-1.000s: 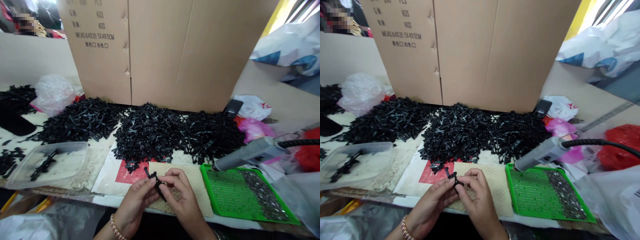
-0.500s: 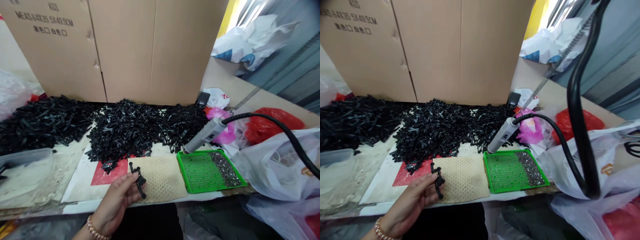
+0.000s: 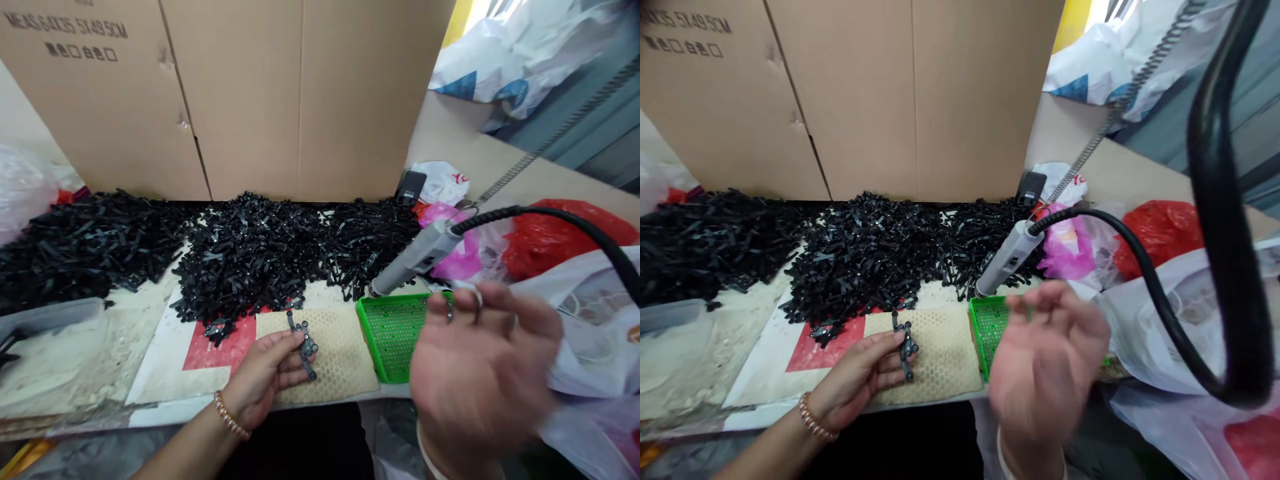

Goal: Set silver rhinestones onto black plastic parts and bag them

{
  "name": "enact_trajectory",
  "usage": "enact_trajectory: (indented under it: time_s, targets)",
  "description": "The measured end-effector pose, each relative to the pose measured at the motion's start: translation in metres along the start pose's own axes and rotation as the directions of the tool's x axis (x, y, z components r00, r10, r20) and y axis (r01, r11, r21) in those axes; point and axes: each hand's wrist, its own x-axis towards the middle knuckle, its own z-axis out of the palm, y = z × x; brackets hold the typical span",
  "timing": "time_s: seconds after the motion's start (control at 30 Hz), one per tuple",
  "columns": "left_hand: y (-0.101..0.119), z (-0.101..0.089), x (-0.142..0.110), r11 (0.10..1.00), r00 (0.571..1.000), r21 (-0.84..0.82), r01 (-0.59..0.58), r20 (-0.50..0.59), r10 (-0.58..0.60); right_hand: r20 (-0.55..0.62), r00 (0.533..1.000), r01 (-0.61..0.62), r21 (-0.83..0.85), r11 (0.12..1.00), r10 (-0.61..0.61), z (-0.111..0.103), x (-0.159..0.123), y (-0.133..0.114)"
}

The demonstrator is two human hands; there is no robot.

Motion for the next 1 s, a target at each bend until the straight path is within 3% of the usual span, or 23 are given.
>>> enact_trajectory:
  time_s: [0.07, 0.1, 0.17, 0.27, 0.4, 0.5, 0.6, 1.0]
  targets:
    - [0.0, 0.003, 0.006, 1.0, 0.999, 0.027, 0.013, 0.032, -0.014, -0.094, 0.993, 0.08, 0.091, 0.993, -0.071, 0.013, 0.022, 0.028]
    - [0.0, 0.005, 0.009, 0.999, 0.999, 0.044, 0.021, 0.045, -0.023, 0.002, 1.0, 0.004, 0.082, 0.997, -0.004, 0.018, 0.031, 0.041]
    - [0.0, 0.012, 0.016, 0.996, 0.997, 0.081, 0.031, 0.07, -0.036, 0.231, 0.963, -0.148, 0.014, 0.989, 0.141, 0.022, 0.044, 0.059]
    - [-0.001, 0.025, 0.03, 0.992, 0.993, 0.129, 0.014, 0.115, -0.029, 0.373, 0.91, -0.183, -0.038, 0.982, 0.184, 0.022, 0.054, 0.068]
    - [-0.008, 0.04, 0.052, 0.988, 0.99, 0.155, 0.002, 0.139, -0.024, 0.313, 0.939, -0.173, 0.072, 0.982, 0.142, 0.02, 0.061, 0.078]
    - [-0.015, 0.045, 0.064, 0.982, 0.994, 0.19, 0.012, 0.107, -0.033, 0.218, 0.954, -0.251, 0.199, 0.947, 0.207, 0.019, 0.064, 0.1]
    - [-0.018, 0.046, 0.067, 0.971, 0.995, 0.238, 0.015, 0.095, -0.038, 0.189, 0.937, -0.341, 0.301, 0.891, 0.295, 0.019, 0.063, 0.119]
    - [-0.017, 0.051, 0.068, 0.952, 0.994, 0.304, 0.043, 0.083, -0.071, 0.308, 0.918, -0.35, 0.333, 0.876, 0.25, 0.015, 0.055, 0.132]
